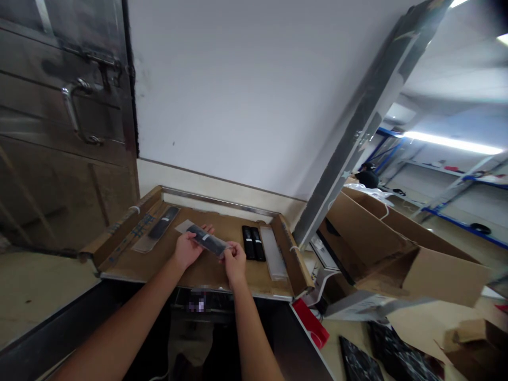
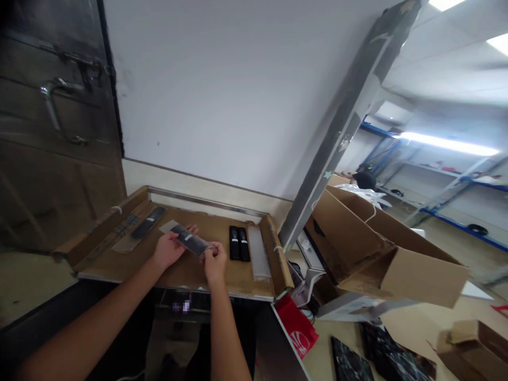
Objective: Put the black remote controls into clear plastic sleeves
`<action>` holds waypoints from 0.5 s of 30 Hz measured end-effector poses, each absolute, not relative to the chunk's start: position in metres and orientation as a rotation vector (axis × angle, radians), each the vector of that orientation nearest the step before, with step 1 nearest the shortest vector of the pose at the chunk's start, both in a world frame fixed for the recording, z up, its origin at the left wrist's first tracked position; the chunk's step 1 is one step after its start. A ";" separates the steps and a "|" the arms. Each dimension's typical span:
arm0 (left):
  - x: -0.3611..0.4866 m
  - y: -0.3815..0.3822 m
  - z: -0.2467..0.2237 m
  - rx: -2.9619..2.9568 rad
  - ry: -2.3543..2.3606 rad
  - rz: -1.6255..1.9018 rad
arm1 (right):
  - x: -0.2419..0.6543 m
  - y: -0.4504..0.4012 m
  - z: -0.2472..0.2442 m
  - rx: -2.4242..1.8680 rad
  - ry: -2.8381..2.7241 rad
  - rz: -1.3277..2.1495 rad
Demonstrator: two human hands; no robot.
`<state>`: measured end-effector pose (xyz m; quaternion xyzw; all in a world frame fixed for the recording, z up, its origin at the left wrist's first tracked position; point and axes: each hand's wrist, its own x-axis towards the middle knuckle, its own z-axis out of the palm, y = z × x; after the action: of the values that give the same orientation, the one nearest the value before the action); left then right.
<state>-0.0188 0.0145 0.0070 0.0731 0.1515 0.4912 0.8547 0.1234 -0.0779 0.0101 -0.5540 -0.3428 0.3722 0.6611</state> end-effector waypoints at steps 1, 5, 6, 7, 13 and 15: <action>-0.020 0.014 0.008 0.148 0.315 1.043 | 0.119 -0.075 0.015 -1.257 -0.823 0.832; -0.024 0.012 0.012 0.128 0.323 1.069 | 0.111 -0.067 0.036 -1.208 -0.920 0.744; -0.025 0.012 0.013 0.124 0.331 1.073 | 0.111 -0.067 0.039 -1.205 -0.931 0.748; -0.025 0.012 0.013 0.122 0.337 1.073 | 0.112 -0.067 0.041 -1.206 -0.945 0.770; -0.024 0.014 0.012 0.120 0.325 1.070 | 0.117 -0.082 0.043 -1.170 -0.881 0.820; -0.024 0.013 0.014 0.114 0.320 1.062 | 0.117 -0.088 0.042 -1.144 -0.888 0.857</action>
<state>-0.0240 0.0126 0.0135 0.0543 0.1519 0.5039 0.8486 0.1169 -0.0879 0.0420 -0.5070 -0.3933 0.3799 0.6663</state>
